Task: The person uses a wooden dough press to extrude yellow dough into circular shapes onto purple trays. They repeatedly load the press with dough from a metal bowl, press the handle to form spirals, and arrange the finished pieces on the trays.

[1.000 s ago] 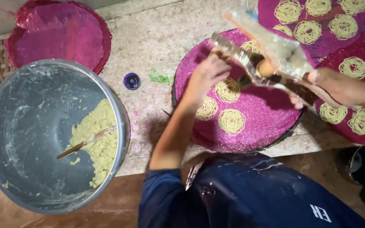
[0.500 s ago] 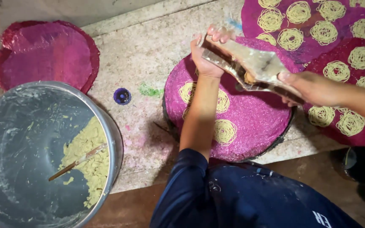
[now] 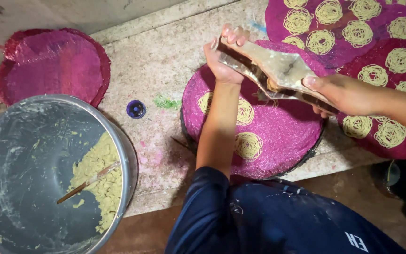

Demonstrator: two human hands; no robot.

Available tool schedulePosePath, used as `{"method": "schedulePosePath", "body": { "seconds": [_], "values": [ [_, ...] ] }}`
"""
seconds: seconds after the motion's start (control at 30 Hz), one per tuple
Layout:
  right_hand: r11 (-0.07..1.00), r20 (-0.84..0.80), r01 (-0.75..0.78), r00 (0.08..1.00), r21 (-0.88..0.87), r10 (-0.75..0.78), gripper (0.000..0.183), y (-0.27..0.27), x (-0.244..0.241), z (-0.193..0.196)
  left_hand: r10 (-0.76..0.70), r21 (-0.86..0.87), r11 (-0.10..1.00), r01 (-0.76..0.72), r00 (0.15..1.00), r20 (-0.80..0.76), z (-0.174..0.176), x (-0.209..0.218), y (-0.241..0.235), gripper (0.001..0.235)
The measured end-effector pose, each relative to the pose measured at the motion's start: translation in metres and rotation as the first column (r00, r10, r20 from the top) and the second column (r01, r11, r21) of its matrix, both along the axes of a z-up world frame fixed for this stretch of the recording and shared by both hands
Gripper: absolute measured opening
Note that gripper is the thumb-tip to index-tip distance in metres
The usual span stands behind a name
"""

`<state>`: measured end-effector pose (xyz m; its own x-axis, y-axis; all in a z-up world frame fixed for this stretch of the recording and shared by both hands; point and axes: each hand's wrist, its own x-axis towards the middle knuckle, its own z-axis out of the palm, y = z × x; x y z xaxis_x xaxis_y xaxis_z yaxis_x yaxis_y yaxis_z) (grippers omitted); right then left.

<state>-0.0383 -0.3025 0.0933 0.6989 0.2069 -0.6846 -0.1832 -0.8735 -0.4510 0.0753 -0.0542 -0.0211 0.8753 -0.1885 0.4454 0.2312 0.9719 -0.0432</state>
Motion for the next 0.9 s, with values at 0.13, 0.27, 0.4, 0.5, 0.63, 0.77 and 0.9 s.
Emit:
{"method": "schedulePosePath", "body": {
  "seconds": [0.13, 0.27, 0.4, 0.5, 0.63, 0.77, 0.9],
  "values": [
    [0.992, -0.026, 0.024, 0.999, -0.128, -0.027, 0.078, -0.012, -0.003, 0.022, 0.029, -0.019, 0.999, -0.031, 0.998, -0.054, 0.006, -0.013, -0.02, 0.034],
    [0.991, 0.053, 0.066, 0.997, -0.116, -0.06, 0.08, -0.01, 0.007, 0.024, 0.106, 0.029, 0.994, -0.105, 0.994, -0.035, 0.016, 0.006, -0.024, 0.029],
    [0.998, 0.067, 0.063, 0.996, 0.017, -0.064, 0.08, 0.002, 0.003, 0.007, 0.034, 0.009, 0.999, -0.034, 0.999, -0.04, 0.012, 0.008, -0.004, 0.025],
    [0.997, -0.008, 0.079, 0.997, -0.006, -0.079, 0.083, -0.003, -0.006, 0.005, 0.115, 0.09, 0.99, -0.108, 0.99, -0.081, 0.002, -0.004, -0.008, 0.029],
    [0.987, 0.034, 0.077, 0.997, -0.143, -0.073, 0.08, -0.014, 0.001, 0.019, 0.113, 0.069, 0.992, -0.106, 0.989, -0.097, 0.007, -0.001, -0.03, 0.033],
    [0.988, 0.165, 0.092, 0.984, -0.124, -0.071, 0.075, -0.015, 0.006, 0.02, 0.083, 0.018, 0.996, -0.082, 0.993, -0.083, 0.022, 0.013, -0.028, 0.035],
    [0.988, 0.152, 0.15, 0.976, 0.036, -0.154, 0.068, -0.011, 0.003, 0.014, -0.056, 0.171, 0.977, 0.127, 0.928, -0.368, 0.019, 0.013, -0.009, 0.047]
  ]
}}
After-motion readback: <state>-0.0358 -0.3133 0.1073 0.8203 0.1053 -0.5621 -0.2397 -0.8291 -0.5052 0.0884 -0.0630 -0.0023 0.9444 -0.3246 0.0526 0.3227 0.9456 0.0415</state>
